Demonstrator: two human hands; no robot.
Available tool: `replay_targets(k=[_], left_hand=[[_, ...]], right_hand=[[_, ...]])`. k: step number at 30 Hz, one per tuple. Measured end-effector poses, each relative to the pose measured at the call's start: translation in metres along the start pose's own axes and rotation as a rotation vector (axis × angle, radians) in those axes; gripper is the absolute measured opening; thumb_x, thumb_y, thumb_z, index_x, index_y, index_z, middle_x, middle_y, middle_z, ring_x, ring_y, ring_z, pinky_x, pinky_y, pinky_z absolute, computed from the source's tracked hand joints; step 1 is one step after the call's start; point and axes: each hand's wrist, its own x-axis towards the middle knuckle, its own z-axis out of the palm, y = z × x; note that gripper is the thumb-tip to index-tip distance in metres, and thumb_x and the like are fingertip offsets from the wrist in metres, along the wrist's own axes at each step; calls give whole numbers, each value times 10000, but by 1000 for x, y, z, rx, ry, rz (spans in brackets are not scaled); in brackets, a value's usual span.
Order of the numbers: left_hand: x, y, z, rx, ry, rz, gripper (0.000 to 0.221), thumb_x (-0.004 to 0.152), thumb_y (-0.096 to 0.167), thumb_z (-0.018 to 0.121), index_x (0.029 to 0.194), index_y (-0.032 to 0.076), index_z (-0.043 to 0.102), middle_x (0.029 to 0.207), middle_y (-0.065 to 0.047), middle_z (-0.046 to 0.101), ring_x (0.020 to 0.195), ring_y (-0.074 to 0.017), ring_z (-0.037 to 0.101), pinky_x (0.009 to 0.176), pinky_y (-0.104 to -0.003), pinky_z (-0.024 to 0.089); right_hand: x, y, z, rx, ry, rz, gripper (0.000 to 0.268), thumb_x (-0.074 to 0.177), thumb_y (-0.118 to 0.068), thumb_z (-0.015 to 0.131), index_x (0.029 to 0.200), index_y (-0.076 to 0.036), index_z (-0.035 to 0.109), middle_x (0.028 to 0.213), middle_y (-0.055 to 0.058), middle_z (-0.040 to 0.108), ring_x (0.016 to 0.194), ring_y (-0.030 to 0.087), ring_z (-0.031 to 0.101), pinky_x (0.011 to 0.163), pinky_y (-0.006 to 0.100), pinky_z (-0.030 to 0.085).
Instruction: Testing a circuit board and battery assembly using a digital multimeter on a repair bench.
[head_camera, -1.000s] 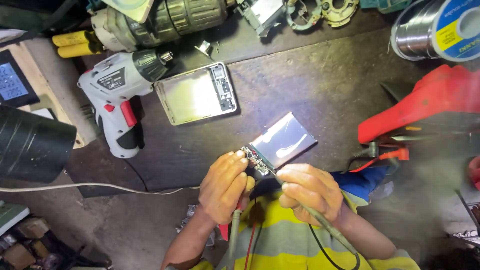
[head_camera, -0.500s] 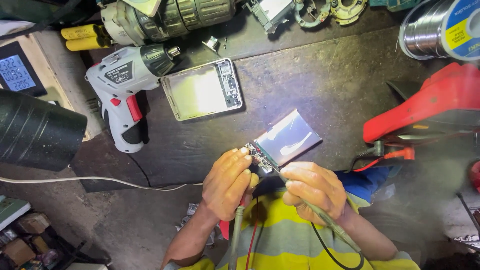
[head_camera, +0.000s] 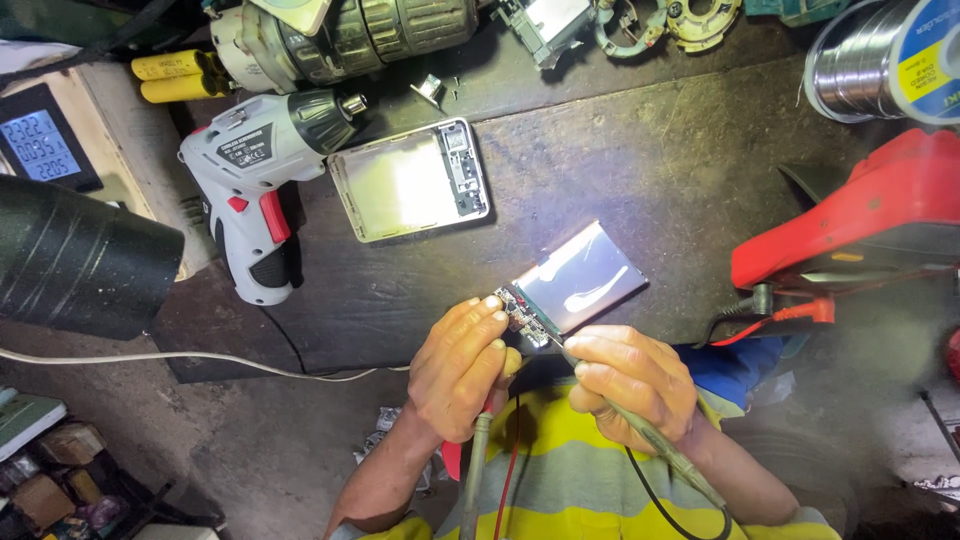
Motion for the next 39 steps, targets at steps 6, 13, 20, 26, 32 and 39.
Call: replay_targets(k=[6, 13, 20, 26, 32, 39], left_hand=[[3, 2, 0, -6, 2, -21, 213, 1036, 98, 547, 963, -93, 605, 988, -300, 707, 941, -447, 769, 876, -565, 668], [1, 6, 2, -49, 48, -104, 80, 979, 1, 599, 990, -77, 585, 1028, -276, 708, 973, -423, 770, 899, -556, 674], [-2, 5, 2, -46, 39, -115, 100, 979, 11, 595, 958, -86, 604, 1023, -276, 710, 975, -420, 769, 909, -551, 671], [-2, 4, 1, -41, 12, -97, 103, 983, 11, 601, 1014, -86, 589, 1054, -288, 703, 1007, -432, 761, 926, -564, 664], [-1, 4, 1, -34, 25, -79, 128, 1003, 42, 602, 1058, -70, 574, 1053, -289, 708, 1006, -429, 767, 927, -563, 669], [-4, 4, 2, -29, 30, -82, 132, 997, 37, 611, 1064, -69, 569, 1054, -286, 707, 1002, -427, 767, 924, -564, 671]], right_hand=[[1, 0, 0, -3, 4, -8, 211, 1048, -214, 578, 1133, -23, 553, 1049, 218, 706, 831, 392, 762, 724, 410, 673], [2, 0, -2, 11, -11, -9, 210, 1044, -202, 582, 1138, -16, 555, 1062, 223, 701, 846, 397, 763, 755, 425, 680], [2, 0, -1, 5, -1, -14, 206, 1040, -192, 587, 1133, -11, 555, 1059, 227, 701, 837, 395, 759, 764, 434, 687], [3, 0, -2, -8, -9, -15, 214, 1037, -206, 591, 1128, -15, 559, 1066, 215, 705, 857, 388, 770, 767, 424, 686], [4, 1, -1, 1, -1, -23, 207, 1034, -190, 592, 1123, -6, 556, 1053, 223, 702, 844, 384, 763, 772, 432, 692], [5, 1, -1, 9, 5, -28, 204, 1034, -190, 589, 1105, -1, 560, 1042, 221, 700, 832, 376, 760, 767, 427, 693]])
